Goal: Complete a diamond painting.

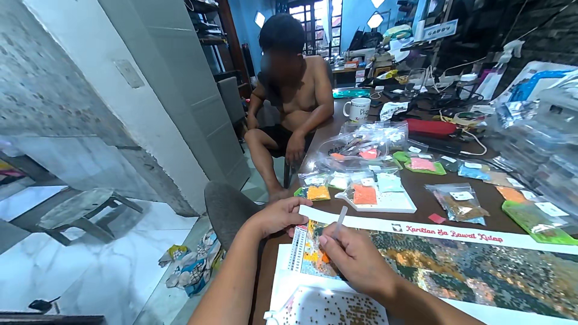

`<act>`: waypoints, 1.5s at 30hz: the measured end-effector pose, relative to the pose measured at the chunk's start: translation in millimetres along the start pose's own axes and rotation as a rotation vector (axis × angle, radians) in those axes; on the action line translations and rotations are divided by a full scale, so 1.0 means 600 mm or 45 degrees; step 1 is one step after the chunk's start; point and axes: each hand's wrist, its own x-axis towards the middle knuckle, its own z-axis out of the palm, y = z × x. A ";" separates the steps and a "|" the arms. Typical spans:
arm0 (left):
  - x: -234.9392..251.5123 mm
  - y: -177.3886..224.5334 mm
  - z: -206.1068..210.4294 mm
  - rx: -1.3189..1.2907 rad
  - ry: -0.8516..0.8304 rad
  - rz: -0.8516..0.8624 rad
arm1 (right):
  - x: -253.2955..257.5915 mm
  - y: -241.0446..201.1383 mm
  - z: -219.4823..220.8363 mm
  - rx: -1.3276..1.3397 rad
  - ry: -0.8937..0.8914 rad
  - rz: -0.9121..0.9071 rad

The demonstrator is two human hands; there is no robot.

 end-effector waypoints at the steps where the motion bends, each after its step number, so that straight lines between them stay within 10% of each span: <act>1: 0.000 0.000 0.000 0.005 0.000 -0.001 | 0.000 -0.001 0.000 0.012 0.038 -0.016; 45: 0.001 0.003 0.004 0.037 0.015 -0.021 | 0.018 -0.020 -0.019 -0.003 -0.242 0.232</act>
